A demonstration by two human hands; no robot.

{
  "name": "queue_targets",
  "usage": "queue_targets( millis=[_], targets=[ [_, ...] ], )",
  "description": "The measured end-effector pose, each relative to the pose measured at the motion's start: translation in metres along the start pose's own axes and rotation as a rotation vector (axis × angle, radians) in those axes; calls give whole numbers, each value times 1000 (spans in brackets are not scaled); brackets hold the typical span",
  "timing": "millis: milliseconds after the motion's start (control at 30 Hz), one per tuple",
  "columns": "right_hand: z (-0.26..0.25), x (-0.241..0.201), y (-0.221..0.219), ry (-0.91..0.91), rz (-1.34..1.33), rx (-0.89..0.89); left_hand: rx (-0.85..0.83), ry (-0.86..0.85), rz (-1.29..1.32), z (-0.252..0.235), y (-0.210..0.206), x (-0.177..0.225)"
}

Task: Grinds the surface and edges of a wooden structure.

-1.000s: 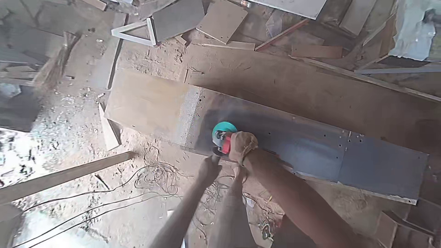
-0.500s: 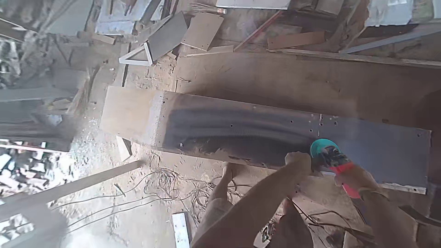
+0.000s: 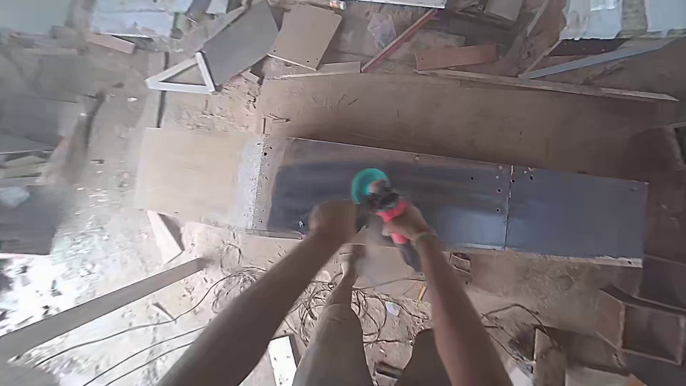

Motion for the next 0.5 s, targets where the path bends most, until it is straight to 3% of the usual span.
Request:
queue_targets(
  millis=[167,267,367,500],
  targets=[
    [-37,-176,-106,185,404,-133,49,246,129,-29,-52,-212],
    [-27,-230,-131,222,567,-198,80,180,410,-48,-108,-268],
    [2,-223,-120,187,648,-244,51,64,651,-43,-144,-229],
    [47,-145,-61,-11,582,-123,-25,-93,715,-47,-151,-111]
  ],
)
Point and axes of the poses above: each hand's wrist, its own z-axis away from the middle knuckle, its own y-axis out of the back of the hand, x = y × z, the point moved 2 cm from there along -z, towards the middle knuckle, and after that the axes turned 8 degrees about -x, right-handed, at the moved point
